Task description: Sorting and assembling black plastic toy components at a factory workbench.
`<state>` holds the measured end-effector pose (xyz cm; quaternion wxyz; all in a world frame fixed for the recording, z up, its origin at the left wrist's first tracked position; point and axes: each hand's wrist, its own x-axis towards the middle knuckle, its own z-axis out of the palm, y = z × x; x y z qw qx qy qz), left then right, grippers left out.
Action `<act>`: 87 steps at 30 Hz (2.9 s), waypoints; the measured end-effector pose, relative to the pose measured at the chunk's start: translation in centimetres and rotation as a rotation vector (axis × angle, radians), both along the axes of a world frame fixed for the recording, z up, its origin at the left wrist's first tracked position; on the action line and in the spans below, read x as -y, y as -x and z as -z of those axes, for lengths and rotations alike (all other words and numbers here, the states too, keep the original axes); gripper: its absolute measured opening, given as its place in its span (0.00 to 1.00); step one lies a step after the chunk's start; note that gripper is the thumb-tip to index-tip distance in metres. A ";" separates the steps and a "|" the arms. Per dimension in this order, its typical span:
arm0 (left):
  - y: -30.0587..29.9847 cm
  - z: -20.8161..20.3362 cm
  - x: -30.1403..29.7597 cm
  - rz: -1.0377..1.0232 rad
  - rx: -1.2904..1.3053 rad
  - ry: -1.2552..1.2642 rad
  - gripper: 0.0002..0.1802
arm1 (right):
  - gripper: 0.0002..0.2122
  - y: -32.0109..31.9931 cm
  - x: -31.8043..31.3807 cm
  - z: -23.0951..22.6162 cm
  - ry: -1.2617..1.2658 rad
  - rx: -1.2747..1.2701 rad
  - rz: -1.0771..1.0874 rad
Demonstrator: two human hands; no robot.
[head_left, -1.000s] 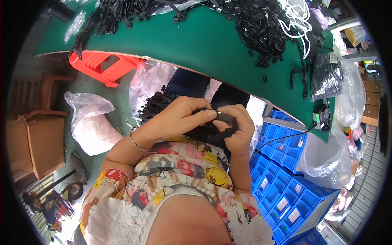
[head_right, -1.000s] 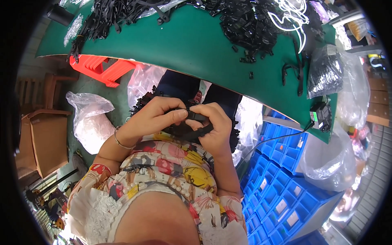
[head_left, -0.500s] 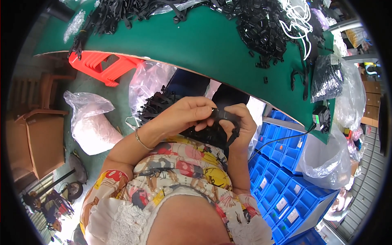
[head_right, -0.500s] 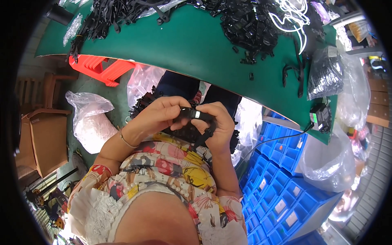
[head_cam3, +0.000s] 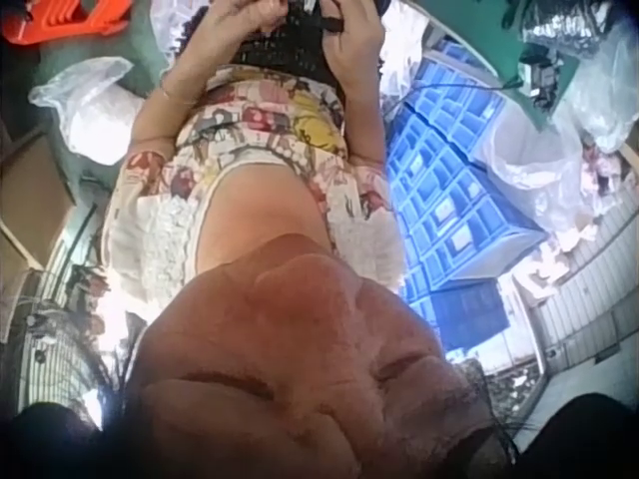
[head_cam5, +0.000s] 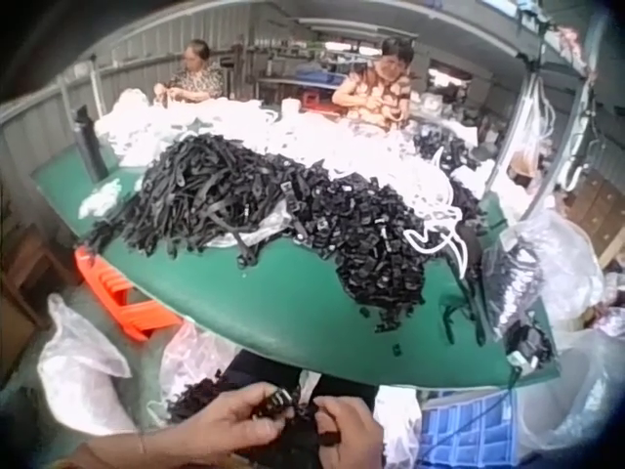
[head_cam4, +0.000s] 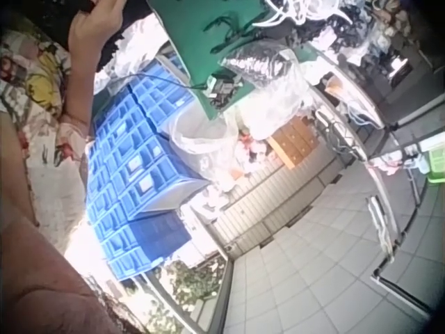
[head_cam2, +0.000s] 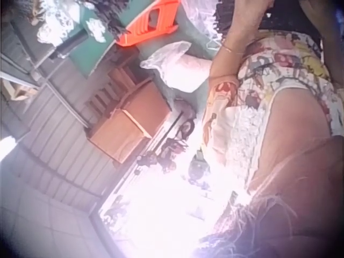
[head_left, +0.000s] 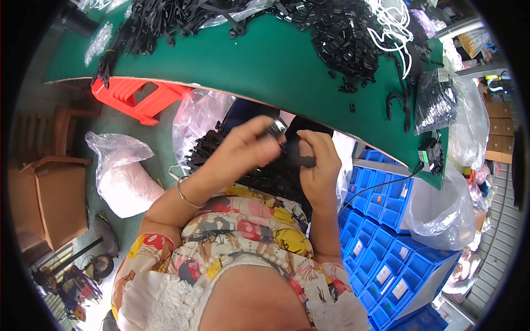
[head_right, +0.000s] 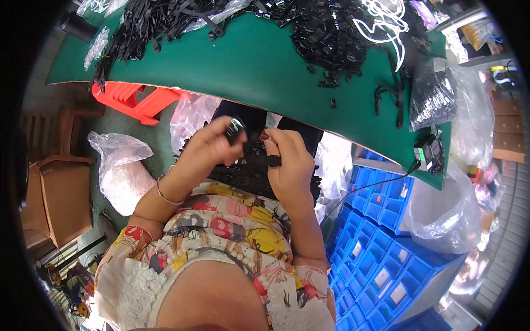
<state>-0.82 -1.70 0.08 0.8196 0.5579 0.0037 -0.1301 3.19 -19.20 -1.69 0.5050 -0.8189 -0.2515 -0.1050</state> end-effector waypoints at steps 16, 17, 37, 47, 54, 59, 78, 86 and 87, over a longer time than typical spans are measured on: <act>-0.1 0.7 0.9 0.069 -0.042 0.153 0.15 | 0.06 0.3 1.0 0.1 -0.200 -0.075 -0.137; 0.0 0.6 1.0 0.075 -0.040 0.122 0.16 | 0.06 0.6 1.1 0.2 -0.364 -0.363 -0.228; 0.1 1.9 1.1 0.223 0.049 0.057 0.22 | 0.03 0.4 1.2 -0.3 -0.603 -0.952 -0.437; -0.7 0.8 0.9 0.035 0.109 -0.340 0.10 | 0.06 0.1 1.2 0.7 -0.273 -0.435 -0.226; -1.1 0.8 -0.2 0.132 0.194 -0.412 0.09 | 0.03 0.7 1.5 1.5 -0.728 -0.510 -0.367; -1.1 1.4 -0.5 0.234 0.187 -0.229 0.09 | 0.07 0.4 0.8 2.0 -1.105 -0.736 -0.693; -0.4 0.8 -0.1 0.164 -0.054 0.020 0.09 | 0.14 -0.3 0.6 2.0 -0.248 -0.296 -0.394; -0.4 0.9 0.2 0.166 -0.215 0.192 0.10 | 0.11 0.9 0.1 2.3 -0.681 -0.583 -0.441; -0.3 0.9 0.2 0.165 -0.217 0.192 0.10 | 0.11 0.7 0.1 2.3 -0.614 -0.495 -0.426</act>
